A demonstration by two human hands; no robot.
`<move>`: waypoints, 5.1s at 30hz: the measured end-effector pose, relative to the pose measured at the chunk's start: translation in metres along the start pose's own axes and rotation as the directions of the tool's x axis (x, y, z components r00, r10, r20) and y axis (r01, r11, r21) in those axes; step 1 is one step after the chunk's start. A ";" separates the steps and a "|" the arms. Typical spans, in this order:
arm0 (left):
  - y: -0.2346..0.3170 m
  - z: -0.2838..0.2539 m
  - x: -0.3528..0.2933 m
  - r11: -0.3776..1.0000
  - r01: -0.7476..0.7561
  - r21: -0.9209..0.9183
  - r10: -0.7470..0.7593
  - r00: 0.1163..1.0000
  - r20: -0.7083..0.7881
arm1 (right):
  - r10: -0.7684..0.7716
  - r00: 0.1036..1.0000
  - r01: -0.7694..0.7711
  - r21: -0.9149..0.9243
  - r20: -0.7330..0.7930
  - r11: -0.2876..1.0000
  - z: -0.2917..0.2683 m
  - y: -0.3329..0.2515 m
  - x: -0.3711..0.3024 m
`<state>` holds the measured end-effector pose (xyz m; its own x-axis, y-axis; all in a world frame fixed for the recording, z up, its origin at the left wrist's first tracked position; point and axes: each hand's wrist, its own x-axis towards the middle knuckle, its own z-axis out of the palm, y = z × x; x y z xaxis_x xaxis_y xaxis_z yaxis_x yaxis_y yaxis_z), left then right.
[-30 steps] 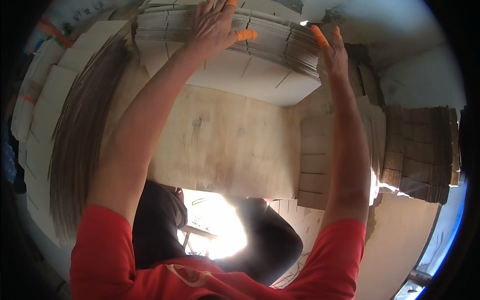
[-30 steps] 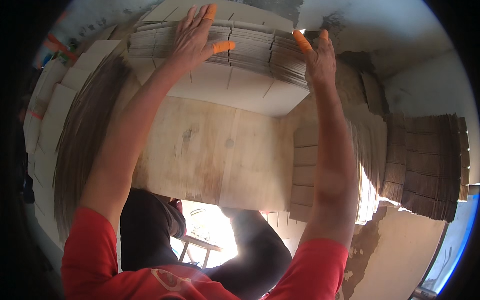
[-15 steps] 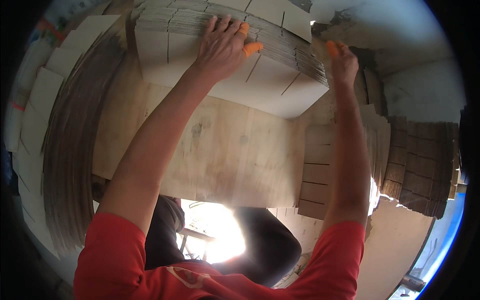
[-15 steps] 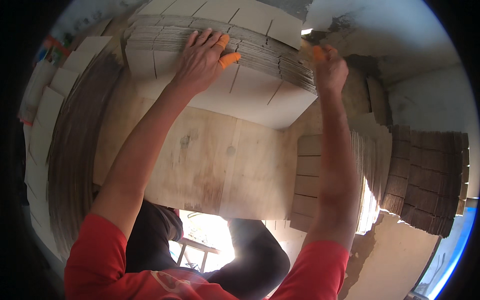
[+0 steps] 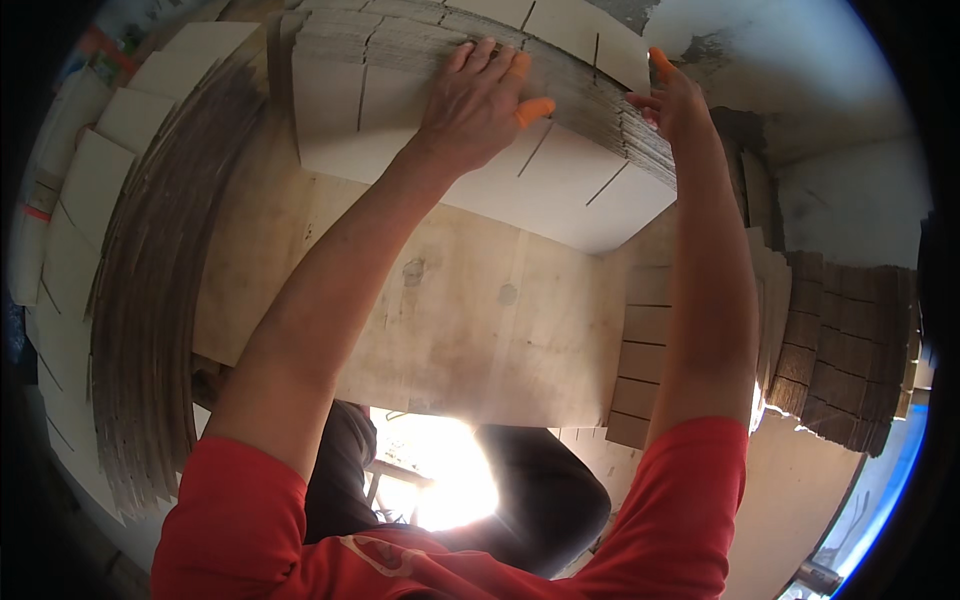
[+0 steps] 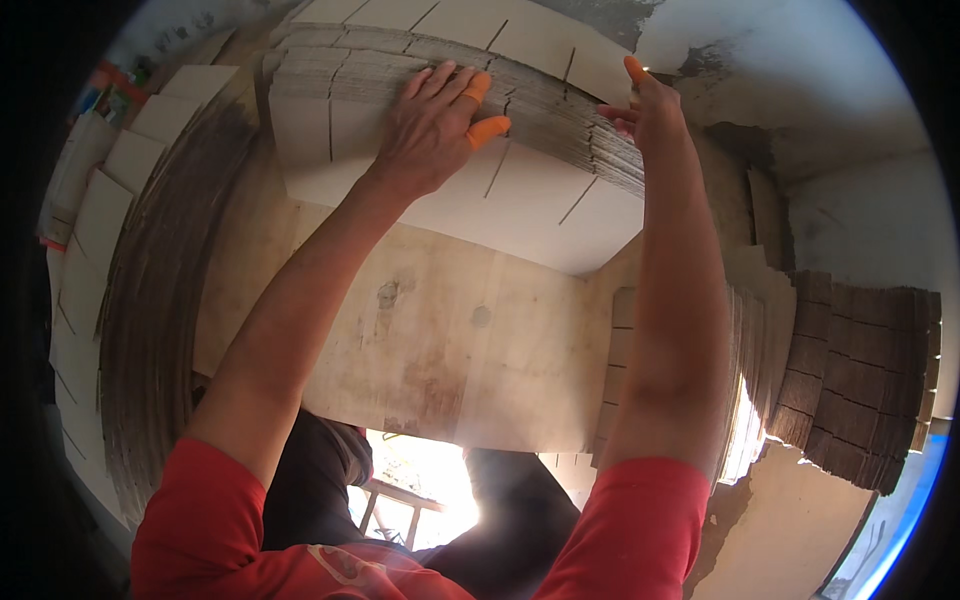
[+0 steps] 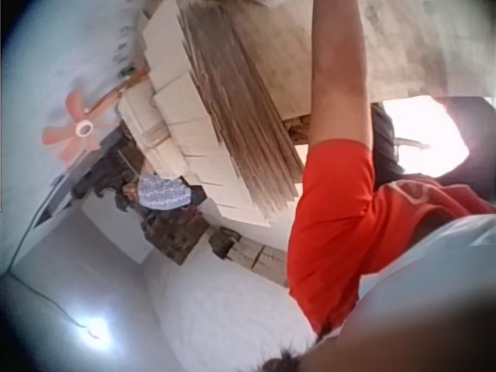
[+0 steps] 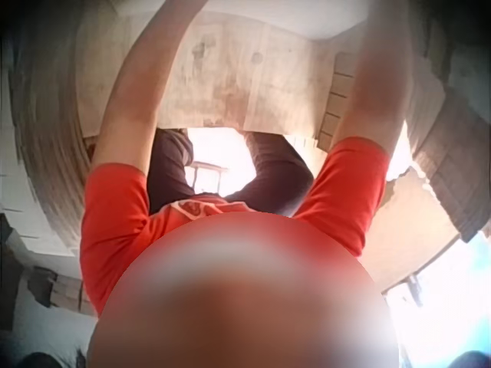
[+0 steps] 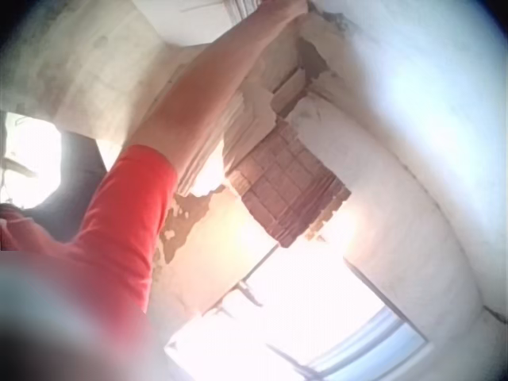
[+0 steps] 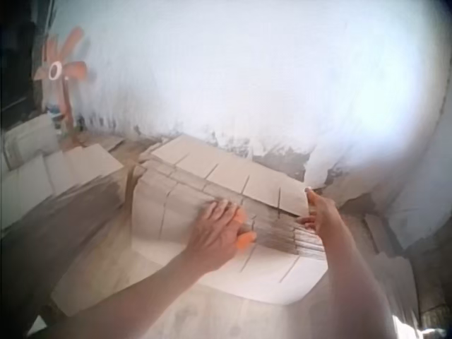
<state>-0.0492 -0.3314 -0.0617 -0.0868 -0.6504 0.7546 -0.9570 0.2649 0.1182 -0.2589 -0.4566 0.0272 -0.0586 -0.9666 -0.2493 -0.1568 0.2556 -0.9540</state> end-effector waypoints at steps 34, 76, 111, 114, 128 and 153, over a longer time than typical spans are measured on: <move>0.083 -0.130 -0.106 0.883 -0.166 -0.439 0.192 0.981 0.016 | -0.177 0.964 -0.046 0.783 0.197 0.620 -0.132 0.070 -0.266; 0.055 -0.281 -0.261 0.954 0.269 -0.136 -0.057 0.606 0.793 | -0.542 0.835 0.140 -0.915 -0.096 0.377 -0.250 0.142 -0.351; 0.080 -0.254 -0.234 0.948 0.313 0.051 -0.176 0.384 0.907 | 0.888 0.337 -0.371 0.823 -0.312 0.430 -0.218 0.648 -0.486; 0.076 -0.252 -0.235 0.946 0.317 0.061 -0.186 0.381 0.906 | 0.829 0.361 -0.423 0.718 -0.427 0.554 -0.224 0.629 -0.486; 0.083 -0.251 -0.237 0.925 0.368 0.098 -0.244 0.374 0.895 | 0.028 0.686 -0.624 -0.568 -0.727 0.537 -0.250 0.531 -0.542; 0.096 -0.289 -0.238 0.970 0.214 -0.117 -0.043 0.624 0.780 | 0.020 0.577 -0.468 -0.310 -0.817 0.827 -0.311 0.448 -0.615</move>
<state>-0.0400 0.0545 -0.0441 -0.2286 -0.9728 -0.0372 -0.9143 0.2014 0.3513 -0.5999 0.2576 -0.1946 -0.8420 -0.5387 -0.0272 -0.4081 0.6693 -0.6209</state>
